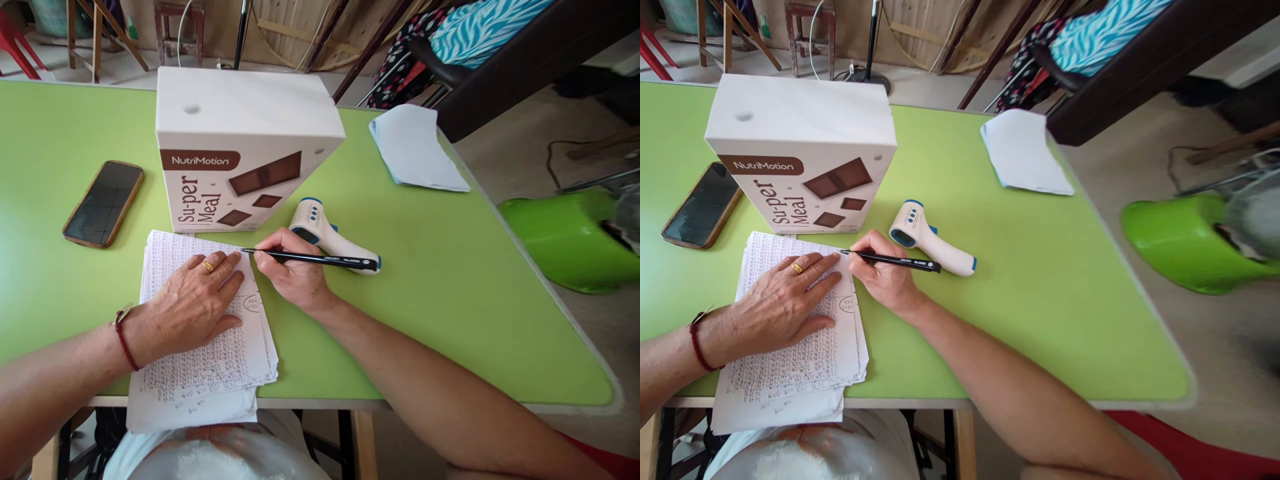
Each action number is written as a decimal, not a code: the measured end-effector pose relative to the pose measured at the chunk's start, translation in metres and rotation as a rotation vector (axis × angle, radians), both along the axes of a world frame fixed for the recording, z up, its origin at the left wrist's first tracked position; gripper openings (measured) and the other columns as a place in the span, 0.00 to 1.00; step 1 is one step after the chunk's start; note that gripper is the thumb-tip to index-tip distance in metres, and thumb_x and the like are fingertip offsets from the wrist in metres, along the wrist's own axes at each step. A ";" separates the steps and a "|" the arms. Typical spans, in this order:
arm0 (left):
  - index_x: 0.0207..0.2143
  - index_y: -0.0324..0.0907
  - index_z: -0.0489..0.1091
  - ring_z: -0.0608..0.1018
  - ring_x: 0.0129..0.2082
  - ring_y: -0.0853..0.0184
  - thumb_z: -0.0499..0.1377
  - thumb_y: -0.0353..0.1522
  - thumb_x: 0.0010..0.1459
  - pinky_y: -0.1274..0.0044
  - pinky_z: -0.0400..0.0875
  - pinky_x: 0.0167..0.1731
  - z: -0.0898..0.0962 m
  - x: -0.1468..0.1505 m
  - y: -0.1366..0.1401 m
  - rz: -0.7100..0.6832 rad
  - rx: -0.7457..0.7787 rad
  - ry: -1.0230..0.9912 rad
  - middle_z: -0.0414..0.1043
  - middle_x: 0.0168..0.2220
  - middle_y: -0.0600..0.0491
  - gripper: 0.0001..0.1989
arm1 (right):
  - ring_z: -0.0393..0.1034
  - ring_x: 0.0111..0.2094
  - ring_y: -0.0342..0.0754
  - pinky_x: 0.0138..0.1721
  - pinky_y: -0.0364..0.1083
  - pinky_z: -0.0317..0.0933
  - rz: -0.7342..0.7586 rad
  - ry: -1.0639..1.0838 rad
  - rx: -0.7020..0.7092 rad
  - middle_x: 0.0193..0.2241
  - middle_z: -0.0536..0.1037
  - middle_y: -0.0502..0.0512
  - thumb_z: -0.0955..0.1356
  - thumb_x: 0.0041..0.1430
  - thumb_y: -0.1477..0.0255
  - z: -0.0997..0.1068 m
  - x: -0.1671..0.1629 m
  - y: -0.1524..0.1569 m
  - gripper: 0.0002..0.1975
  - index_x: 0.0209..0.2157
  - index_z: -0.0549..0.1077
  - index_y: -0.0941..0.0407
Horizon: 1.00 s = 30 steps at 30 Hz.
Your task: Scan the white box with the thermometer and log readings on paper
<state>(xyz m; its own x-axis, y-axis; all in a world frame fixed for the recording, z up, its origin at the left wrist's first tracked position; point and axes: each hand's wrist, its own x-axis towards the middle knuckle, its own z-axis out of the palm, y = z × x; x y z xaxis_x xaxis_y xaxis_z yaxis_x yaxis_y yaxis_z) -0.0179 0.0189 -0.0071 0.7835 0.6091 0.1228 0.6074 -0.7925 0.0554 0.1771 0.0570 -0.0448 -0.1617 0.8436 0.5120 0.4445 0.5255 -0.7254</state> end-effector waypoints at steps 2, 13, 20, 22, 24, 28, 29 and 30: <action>0.49 0.32 0.66 0.66 0.55 0.50 0.63 0.42 0.57 0.63 0.66 0.50 0.000 0.000 0.000 -0.005 0.009 0.000 0.60 0.59 0.37 0.25 | 0.62 0.20 0.40 0.22 0.42 0.57 -0.022 0.006 0.004 0.18 0.70 0.44 0.65 0.52 0.75 0.000 0.000 0.000 0.05 0.24 0.67 0.53; 0.49 0.32 0.65 0.66 0.55 0.50 0.63 0.42 0.57 0.63 0.66 0.51 0.000 0.000 -0.001 -0.003 0.010 0.004 0.60 0.59 0.37 0.26 | 0.62 0.20 0.39 0.22 0.41 0.58 -0.018 0.002 -0.005 0.19 0.70 0.44 0.65 0.53 0.74 0.001 -0.001 0.000 0.05 0.24 0.66 0.54; 0.49 0.33 0.65 0.66 0.55 0.50 0.63 0.41 0.58 0.63 0.65 0.51 0.000 0.000 0.000 -0.004 -0.003 0.003 0.60 0.59 0.37 0.24 | 0.61 0.20 0.40 0.22 0.41 0.57 -0.008 -0.004 -0.019 0.18 0.68 0.44 0.65 0.52 0.74 0.000 0.000 0.000 0.05 0.24 0.65 0.53; 0.49 0.33 0.65 0.66 0.55 0.50 0.63 0.42 0.58 0.63 0.66 0.50 0.000 0.000 0.000 -0.005 -0.001 -0.001 0.60 0.59 0.37 0.24 | 0.61 0.20 0.40 0.22 0.42 0.57 -0.013 -0.012 -0.033 0.19 0.68 0.44 0.65 0.52 0.74 0.001 0.000 0.000 0.05 0.24 0.65 0.53; 0.49 0.32 0.65 0.66 0.55 0.50 0.63 0.42 0.57 0.63 0.66 0.50 0.000 0.000 0.000 -0.006 -0.004 -0.004 0.60 0.59 0.37 0.25 | 0.60 0.20 0.40 0.22 0.42 0.57 -0.018 -0.017 -0.040 0.19 0.68 0.44 0.65 0.51 0.74 0.001 0.000 0.000 0.04 0.24 0.65 0.53; 0.49 0.32 0.65 0.66 0.55 0.50 0.63 0.42 0.57 0.63 0.66 0.50 0.000 -0.001 0.001 -0.004 -0.007 0.001 0.61 0.59 0.37 0.25 | 0.60 0.20 0.40 0.22 0.42 0.57 -0.021 -0.009 -0.053 0.18 0.69 0.44 0.65 0.51 0.74 0.002 0.000 -0.001 0.05 0.24 0.65 0.53; 0.49 0.32 0.65 0.66 0.55 0.50 0.63 0.42 0.57 0.63 0.66 0.50 0.000 -0.001 0.000 -0.005 -0.005 0.003 0.60 0.59 0.37 0.25 | 0.61 0.20 0.40 0.22 0.42 0.57 -0.030 -0.001 -0.056 0.18 0.69 0.44 0.65 0.51 0.74 0.002 0.000 -0.001 0.05 0.24 0.66 0.53; 0.49 0.32 0.65 0.66 0.55 0.50 0.63 0.42 0.58 0.63 0.66 0.50 0.000 -0.001 0.000 -0.006 -0.004 0.005 0.60 0.59 0.37 0.25 | 0.61 0.20 0.40 0.22 0.42 0.57 -0.042 0.010 -0.055 0.18 0.69 0.44 0.65 0.51 0.74 0.002 0.000 -0.001 0.05 0.24 0.66 0.53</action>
<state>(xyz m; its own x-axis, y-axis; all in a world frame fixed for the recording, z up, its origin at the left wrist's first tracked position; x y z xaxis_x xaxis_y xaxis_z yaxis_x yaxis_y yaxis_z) -0.0189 0.0192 -0.0070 0.7881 0.6045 0.1165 0.6025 -0.7962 0.0553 0.1769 0.0562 -0.0428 -0.1207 0.8767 0.4657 0.4579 0.4654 -0.7575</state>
